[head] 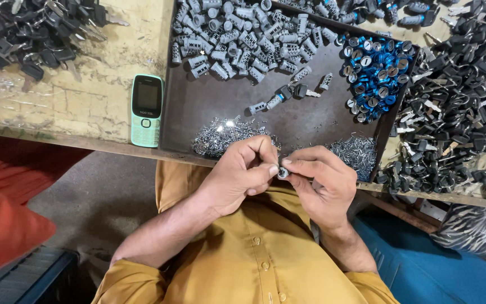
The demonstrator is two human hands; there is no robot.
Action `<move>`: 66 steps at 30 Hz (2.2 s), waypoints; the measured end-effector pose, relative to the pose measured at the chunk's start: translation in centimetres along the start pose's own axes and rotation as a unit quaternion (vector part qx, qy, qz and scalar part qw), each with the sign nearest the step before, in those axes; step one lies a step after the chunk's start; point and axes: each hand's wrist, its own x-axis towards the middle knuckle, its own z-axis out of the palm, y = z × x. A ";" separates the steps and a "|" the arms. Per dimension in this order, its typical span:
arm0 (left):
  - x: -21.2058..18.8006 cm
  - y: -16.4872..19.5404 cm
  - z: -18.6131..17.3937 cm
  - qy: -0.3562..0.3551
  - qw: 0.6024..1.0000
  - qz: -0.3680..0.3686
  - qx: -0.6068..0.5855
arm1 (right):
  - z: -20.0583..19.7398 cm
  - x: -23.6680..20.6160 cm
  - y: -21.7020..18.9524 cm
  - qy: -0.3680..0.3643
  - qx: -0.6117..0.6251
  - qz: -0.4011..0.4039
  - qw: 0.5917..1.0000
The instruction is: The person sits at a workbench assembling padlock components. They pick small metal pins and springs from a tray, fit them into padlock bodies by hand, and place finished padlocks with keys onto the tray among the piles of parts.
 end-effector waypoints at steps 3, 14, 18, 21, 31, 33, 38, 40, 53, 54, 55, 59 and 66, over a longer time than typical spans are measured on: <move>0.0 0.1 0.1 -0.027 0.992 0.096 0.079 | 0.0 0.1 0.2 -0.008 -0.001 -0.004 1.000; -0.9 0.4 0.4 0.058 0.952 0.114 0.278 | -0.3 0.4 0.2 -0.008 -0.016 0.017 1.000; -1.7 0.2 1.7 0.041 0.591 0.449 0.669 | 0.3 -0.2 1.1 0.000 -0.004 0.014 1.000; -1.9 0.5 1.9 -0.004 0.582 0.424 0.694 | 0.5 -0.8 1.3 -0.001 0.021 0.052 0.998; 0.5 0.6 1.4 0.060 0.752 0.378 0.536 | -3.8 3.3 3.2 -0.059 -0.182 -0.015 0.981; 0.9 0.3 1.0 0.092 0.774 0.344 0.523 | -5.3 5.0 4.3 0.037 -0.327 0.014 0.944; 1.0 -0.2 0.2 0.082 0.744 0.412 0.520 | -6.0 8.8 6.1 0.023 -0.407 -0.025 0.913; 1.2 -0.1 0.1 0.071 0.730 0.426 0.529 | -5.7 9.3 6.1 0.030 -0.398 -0.033 0.916; 0.4 1.0 0.5 -0.037 0.782 0.389 0.486 | -0.1 -1.3 2.1 -0.017 0.191 0.122 0.974; 0.2 1.0 0.5 -0.040 0.784 0.388 0.482 | -0.1 -1.7 1.9 -0.010 0.234 0.153 0.960; 0.0 1.0 0.6 -0.042 0.785 0.386 0.482 | -0.1 -2.0 1.7 -0.003 0.276 0.183 0.944; -0.5 1.0 0.7 -0.053 0.786 0.387 0.480 | 0.4 -2.5 2.0 0.001 0.333 0.143 0.932; -0.6 0.8 0.0 -0.057 0.777 0.406 0.477 | 0.9 -2.9 2.1 0.035 0.381 0.164 0.909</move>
